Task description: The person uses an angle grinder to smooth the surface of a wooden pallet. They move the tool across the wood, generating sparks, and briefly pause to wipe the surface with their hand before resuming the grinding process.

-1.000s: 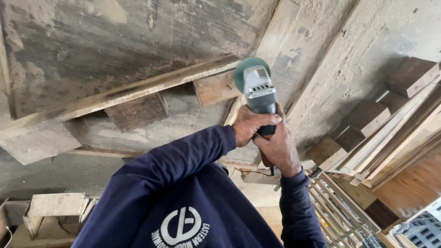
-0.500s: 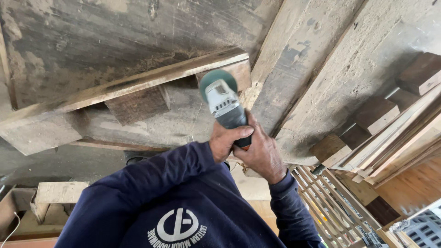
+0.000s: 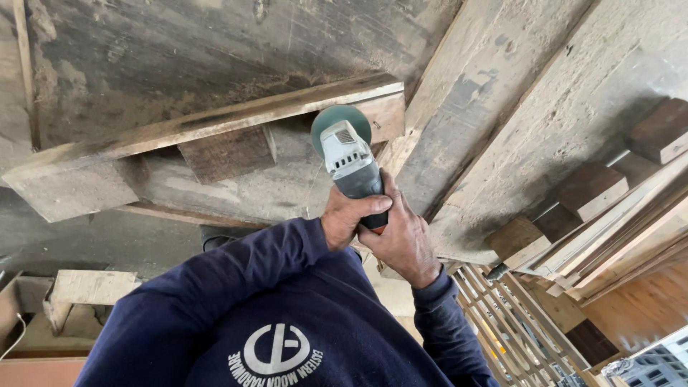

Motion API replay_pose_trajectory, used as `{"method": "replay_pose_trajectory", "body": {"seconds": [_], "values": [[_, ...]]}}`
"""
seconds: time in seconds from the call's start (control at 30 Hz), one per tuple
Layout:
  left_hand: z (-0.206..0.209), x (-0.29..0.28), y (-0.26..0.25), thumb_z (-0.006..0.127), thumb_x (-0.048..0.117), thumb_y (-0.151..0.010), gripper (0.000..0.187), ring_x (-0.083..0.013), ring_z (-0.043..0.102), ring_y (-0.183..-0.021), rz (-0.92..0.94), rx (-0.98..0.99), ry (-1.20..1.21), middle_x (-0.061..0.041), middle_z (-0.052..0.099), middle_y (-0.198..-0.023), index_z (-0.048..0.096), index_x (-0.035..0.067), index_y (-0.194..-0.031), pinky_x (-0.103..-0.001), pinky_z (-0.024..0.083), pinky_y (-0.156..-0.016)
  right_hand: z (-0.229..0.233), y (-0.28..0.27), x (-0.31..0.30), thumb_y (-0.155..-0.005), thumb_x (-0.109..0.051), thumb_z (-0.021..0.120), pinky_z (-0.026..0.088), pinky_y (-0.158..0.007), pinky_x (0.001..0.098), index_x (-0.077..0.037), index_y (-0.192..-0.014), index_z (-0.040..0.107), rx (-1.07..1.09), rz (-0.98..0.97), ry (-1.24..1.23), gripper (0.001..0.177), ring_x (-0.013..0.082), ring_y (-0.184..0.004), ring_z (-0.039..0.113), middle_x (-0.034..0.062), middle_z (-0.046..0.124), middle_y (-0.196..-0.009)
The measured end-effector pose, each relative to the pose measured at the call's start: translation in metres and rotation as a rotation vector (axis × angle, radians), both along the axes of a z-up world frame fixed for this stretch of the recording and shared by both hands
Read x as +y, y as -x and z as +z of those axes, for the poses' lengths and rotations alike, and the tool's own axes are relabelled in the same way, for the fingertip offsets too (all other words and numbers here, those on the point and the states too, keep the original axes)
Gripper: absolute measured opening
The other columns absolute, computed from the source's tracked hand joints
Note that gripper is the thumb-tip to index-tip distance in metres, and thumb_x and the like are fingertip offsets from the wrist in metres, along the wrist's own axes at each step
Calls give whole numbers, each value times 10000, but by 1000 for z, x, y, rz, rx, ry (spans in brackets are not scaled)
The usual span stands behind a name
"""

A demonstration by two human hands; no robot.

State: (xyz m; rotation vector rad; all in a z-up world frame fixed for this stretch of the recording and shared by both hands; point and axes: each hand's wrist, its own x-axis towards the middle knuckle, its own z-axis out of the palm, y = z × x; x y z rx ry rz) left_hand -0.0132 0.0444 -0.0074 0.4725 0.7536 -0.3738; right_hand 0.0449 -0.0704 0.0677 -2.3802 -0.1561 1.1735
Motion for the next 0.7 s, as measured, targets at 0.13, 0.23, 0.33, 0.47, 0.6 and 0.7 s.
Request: {"method": "replay_pose_trajectory", "body": {"seconds": [0.13, 0.23, 0.33, 0.47, 0.6, 0.7], "values": [[-8, -12, -22, 859, 109, -773, 460, -213, 709, -954, -92, -90, -4, -89, 697, -1042, 617, 43, -1159, -381, 627, -889, 1, -10, -10, -789, -308, 708, 648, -791, 395, -14, -1603, 163, 128, -102, 125, 1023, 326, -902, 772, 228, 684, -1185], [-15, -35, -45, 851, 130, -795, 413, -219, 709, -940, -202, -101, 121, -103, 713, -1038, 650, 15, -1138, -387, 623, -882, 9, -17, -22, -775, -280, 746, 624, -772, 413, 23, -1599, 188, 0, -165, 150, 1040, 339, -916, 758, 254, 704, -1126], [-13, -37, -47, 837, 140, -786, 400, -216, 721, -933, -245, -78, 160, -93, 724, -1019, 666, 27, -1129, -384, 626, -886, 11, -16, -23, -767, -266, 763, 606, -816, 425, 7, -1603, 210, -36, -176, 146, 1038, 363, -980, 743, 263, 697, -1155], [2, -19, -6, 819, 124, -843, 351, -203, 714, -949, -145, -131, -10, -93, 724, -1012, 678, 3, -1141, -366, 604, -885, 11, 1, -19, -733, -266, 773, 591, -878, 440, -36, -1581, 251, 55, -90, 112, 1022, 396, -1056, 717, 268, 673, -1209], [2, -30, 3, 822, 71, -810, 377, -187, 706, -950, -94, 1, 69, -74, 719, -1019, 669, 27, -1153, -355, 596, -884, 8, 7, -30, -761, -283, 802, 574, -912, 463, -2, -1571, 269, 26, -93, -41, 1009, 427, -1103, 696, 304, 647, -1269], [-9, -51, -14, 809, 73, -806, 340, -196, 724, -920, -212, -20, 137, -75, 732, -999, 680, 38, -1118, -363, 615, -868, 11, 4, -41, -737, -272, 781, 571, -887, 476, -39, -1593, 257, 49, -184, 228, 1030, 417, -1046, 717, 277, 697, -1164]]}}
